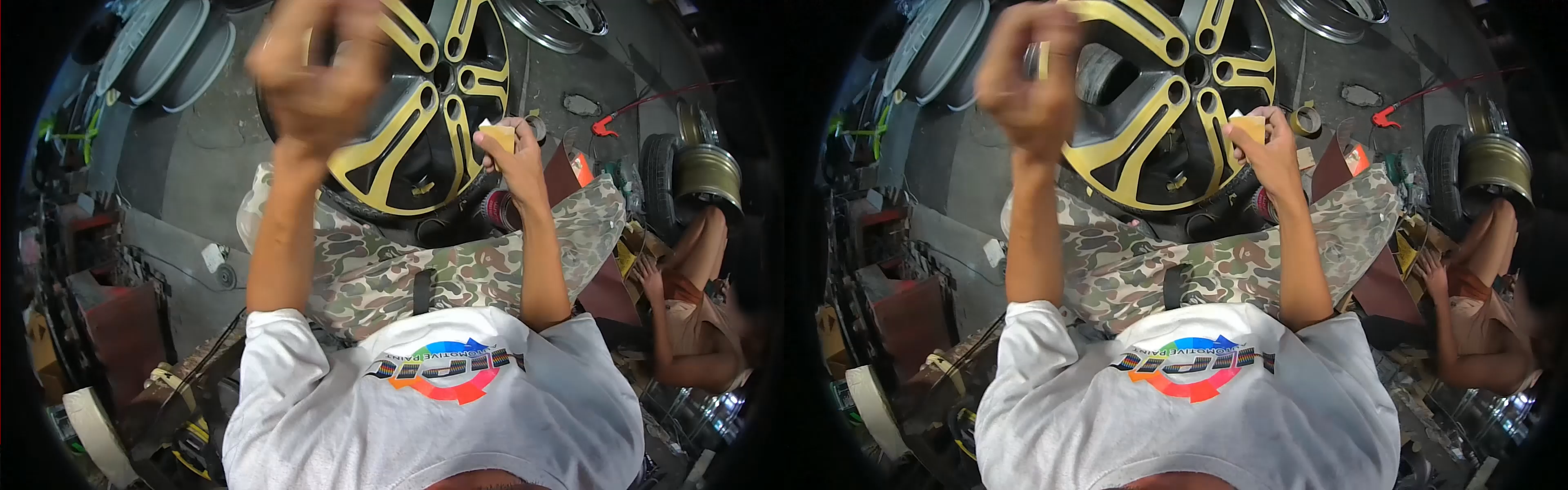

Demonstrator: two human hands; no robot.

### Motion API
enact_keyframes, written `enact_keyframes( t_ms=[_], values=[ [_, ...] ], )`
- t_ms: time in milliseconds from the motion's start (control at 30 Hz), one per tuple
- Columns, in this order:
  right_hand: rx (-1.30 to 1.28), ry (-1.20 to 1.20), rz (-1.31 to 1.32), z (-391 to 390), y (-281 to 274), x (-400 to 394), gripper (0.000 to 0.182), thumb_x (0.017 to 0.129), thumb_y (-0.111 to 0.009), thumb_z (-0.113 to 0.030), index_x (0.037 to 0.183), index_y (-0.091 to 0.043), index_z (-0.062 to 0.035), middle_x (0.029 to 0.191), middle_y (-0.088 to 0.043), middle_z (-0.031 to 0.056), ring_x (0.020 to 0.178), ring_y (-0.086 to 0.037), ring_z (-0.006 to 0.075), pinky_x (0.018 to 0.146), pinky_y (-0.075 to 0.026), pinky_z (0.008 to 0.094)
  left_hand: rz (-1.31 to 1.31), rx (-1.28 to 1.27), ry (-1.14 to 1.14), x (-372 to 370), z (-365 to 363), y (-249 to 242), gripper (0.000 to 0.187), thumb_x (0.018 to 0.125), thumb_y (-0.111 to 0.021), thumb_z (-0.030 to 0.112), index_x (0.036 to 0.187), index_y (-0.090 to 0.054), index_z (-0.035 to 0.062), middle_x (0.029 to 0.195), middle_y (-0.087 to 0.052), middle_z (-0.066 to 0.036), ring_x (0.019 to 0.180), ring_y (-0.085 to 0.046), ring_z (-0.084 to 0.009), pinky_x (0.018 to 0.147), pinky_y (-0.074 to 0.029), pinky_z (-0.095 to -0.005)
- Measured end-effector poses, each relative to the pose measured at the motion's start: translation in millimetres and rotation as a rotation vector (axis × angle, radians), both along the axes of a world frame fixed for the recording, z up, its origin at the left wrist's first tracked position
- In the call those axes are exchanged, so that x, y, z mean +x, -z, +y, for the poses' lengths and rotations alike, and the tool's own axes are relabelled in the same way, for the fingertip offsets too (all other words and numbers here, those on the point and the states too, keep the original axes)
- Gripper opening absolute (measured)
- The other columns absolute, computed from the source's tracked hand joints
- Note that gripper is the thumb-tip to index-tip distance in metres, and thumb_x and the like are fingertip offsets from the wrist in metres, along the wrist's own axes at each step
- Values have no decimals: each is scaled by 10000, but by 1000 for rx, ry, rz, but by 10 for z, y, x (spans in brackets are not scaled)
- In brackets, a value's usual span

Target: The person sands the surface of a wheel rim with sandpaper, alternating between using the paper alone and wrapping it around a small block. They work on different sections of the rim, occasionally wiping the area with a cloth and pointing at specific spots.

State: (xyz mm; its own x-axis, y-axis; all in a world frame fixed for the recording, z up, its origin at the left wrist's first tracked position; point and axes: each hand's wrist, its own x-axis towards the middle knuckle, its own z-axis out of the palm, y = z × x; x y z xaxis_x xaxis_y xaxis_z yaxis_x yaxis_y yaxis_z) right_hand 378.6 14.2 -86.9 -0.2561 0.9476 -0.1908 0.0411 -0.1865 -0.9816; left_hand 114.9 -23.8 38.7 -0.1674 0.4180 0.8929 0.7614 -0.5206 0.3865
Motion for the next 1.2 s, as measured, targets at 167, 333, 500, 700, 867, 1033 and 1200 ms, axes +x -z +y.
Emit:
enact_keyframes(
  t_ms=[167,333,500,700,867,1033,1200],
  values=[
    [-20,-222,49,-216,-451,66,289,867,-834,-79,1077,-644,-20,885,-683,14,715,-624,62,630,-501,214,-7,-462,459,659,-33,402,184,894,-780,122,991,-722,-23,810,-654,-101,678,-644,-181,635,-522,-288],
    [37,-286,8,-312,-676,97,253,877,-836,-87,1063,-689,0,925,-721,29,775,-673,81,700,-556,219,-291,-1009,723,576,-43,473,218,947,-753,186,1031,-729,-13,806,-678,-12,703,-614,-79,640,-497,-242],
    [172,-89,218,-382,-672,27,184,942,-775,-93,1063,-703,25,949,-722,50,836,-672,83,743,-548,233,-684,-1009,815,505,-3,436,210,968,-724,189,1025,-723,-13,851,-678,5,712,-573,-27,656,-465,-201],
    [232,-7,208,-338,-732,159,195,999,-719,-151,1106,-680,7,919,-704,25,752,-607,68,703,-501,212,-416,-829,740,610,-54,399,491,914,-799,176,1341,-646,-10,1176,-725,-103,992,-689,-145,843,-554,-278],
    [313,-128,213,-339,-614,225,157,999,-667,-56,1130,-671,30,1045,-660,44,873,-617,88,769,-527,237,-16,-753,742,678,-126,316,554,833,-860,249,1297,-681,7,1112,-719,-100,938,-690,-188,819,-544,-314],
    [376,-167,173,-379,-779,211,174,980,-623,20,1149,-644,57,1116,-628,59,967,-638,109,843,-548,260,-45,-708,741,736,-129,383,506,839,-851,262,1238,-702,-10,990,-699,-113,877,-669,-231,775,-535,-334],
    [309,-198,228,-328,-664,248,188,979,-628,28,1165,-629,59,1103,-648,72,990,-667,124,877,-571,277,23,-645,690,770,-141,407,379,892,-800,258,1137,-715,-19,895,-679,-147,789,-639,-296,704,-508,-372]
  ],
)
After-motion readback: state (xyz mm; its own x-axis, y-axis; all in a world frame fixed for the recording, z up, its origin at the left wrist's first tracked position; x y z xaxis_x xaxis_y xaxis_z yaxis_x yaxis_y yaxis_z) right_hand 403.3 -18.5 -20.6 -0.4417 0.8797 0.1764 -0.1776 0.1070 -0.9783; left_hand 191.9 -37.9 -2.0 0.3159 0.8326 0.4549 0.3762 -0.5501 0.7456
